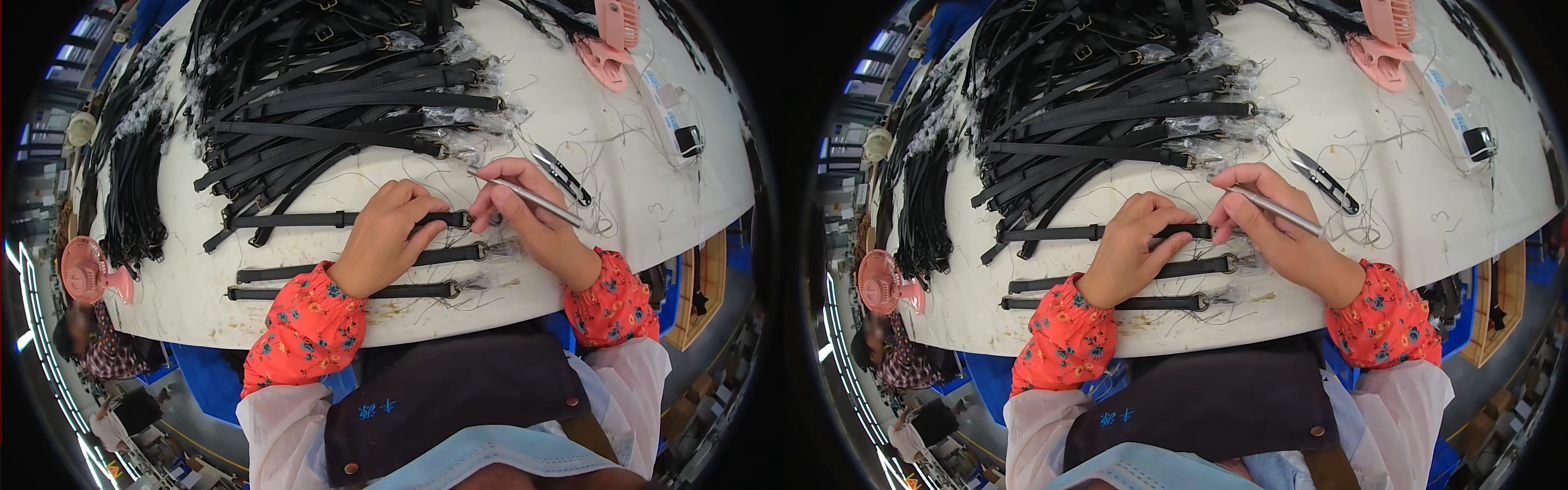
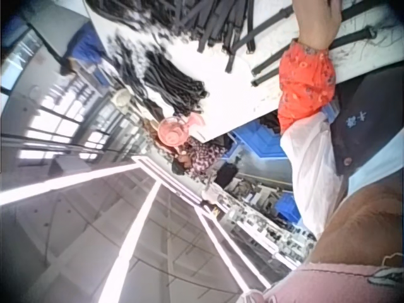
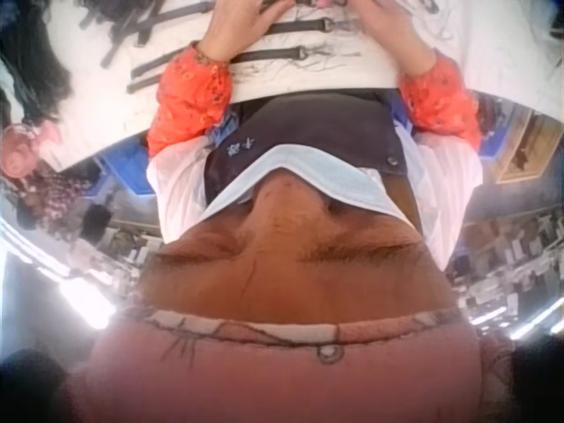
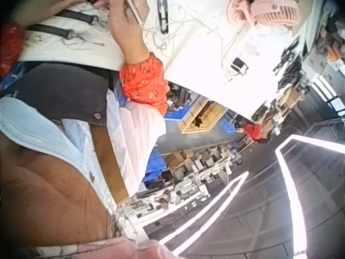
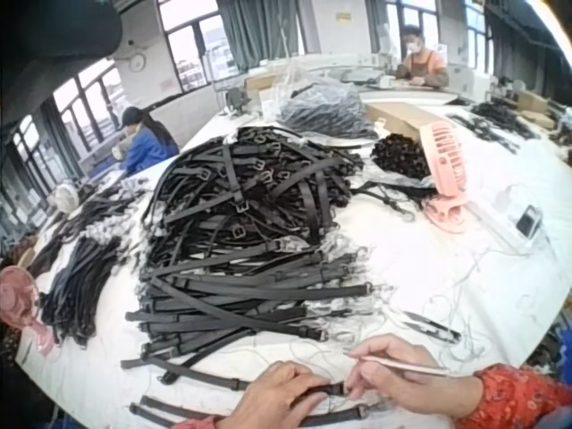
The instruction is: The person uses a metal tool to attach metal hardware to the ends of black straps. They repeatedly pick up a strap, insert the tool into the end, and manipulate the hardware to secure it. The person works on multiple straps sequentially, placing finished items on the table.
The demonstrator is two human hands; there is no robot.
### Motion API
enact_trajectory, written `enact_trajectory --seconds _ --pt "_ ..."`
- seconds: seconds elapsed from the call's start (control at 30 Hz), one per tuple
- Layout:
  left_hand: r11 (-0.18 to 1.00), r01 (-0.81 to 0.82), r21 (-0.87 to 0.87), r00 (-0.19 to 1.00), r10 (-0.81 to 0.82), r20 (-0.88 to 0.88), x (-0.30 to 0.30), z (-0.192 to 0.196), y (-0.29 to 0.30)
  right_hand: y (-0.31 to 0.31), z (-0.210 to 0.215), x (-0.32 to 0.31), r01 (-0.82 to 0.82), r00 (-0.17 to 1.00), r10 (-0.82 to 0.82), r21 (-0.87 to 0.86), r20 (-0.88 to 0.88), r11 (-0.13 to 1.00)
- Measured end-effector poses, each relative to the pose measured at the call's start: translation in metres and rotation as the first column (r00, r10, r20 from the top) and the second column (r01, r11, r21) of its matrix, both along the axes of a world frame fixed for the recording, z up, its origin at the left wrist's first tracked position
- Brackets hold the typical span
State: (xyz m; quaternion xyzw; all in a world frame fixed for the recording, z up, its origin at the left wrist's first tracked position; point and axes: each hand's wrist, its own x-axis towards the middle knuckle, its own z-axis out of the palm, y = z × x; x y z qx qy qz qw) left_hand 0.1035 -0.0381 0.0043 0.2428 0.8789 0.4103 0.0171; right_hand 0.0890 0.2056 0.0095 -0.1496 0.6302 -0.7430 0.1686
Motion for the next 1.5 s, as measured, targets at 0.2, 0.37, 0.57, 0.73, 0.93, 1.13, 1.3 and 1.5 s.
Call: enact_trajectory --seconds 0.2,0.37,0.57,0.73,0.93,1.13,1.3,1.5 --pt "0.995 -0.045 0.091 0.994 0.035 0.106 -0.004 -0.002 0.001 0.004 0.002 -0.002 -0.098 0.980 0.094 0.011 0.174 0.995" --pt "0.995 -0.083 0.063 0.994 0.078 0.080 -0.002 0.005 0.005 0.002 0.006 -0.003 -0.125 0.981 0.109 0.098 0.159 0.987" --pt "0.992 -0.119 0.050 0.980 0.109 0.168 -0.001 0.010 0.006 0.001 0.009 -0.003 -0.155 0.976 0.128 0.153 0.177 0.976" --pt "0.988 -0.133 0.083 0.975 0.115 0.192 0.000 0.010 0.006 0.003 0.005 -0.003 -0.175 0.971 0.146 0.148 0.189 0.973" --pt "0.986 -0.116 0.118 0.984 0.097 0.151 0.000 0.003 0.004 0.001 0.008 -0.004 -0.191 0.969 0.162 0.152 0.185 0.970" --pt "0.985 -0.114 0.126 0.983 0.094 0.155 0.000 0.003 0.004 0.001 0.007 -0.004 -0.197 0.969 0.168 0.153 0.182 0.968" --pt "0.978 -0.116 0.172 0.977 0.081 0.197 0.000 0.000 0.003 0.000 0.006 -0.003 -0.190 0.972 0.163 0.160 0.170 0.969" --pt "0.832 -0.336 0.442 0.936 0.244 0.253 -0.003 -0.008 -0.002 0.000 0.007 -0.004 -0.168 0.974 0.142 0.142 0.179 0.976"
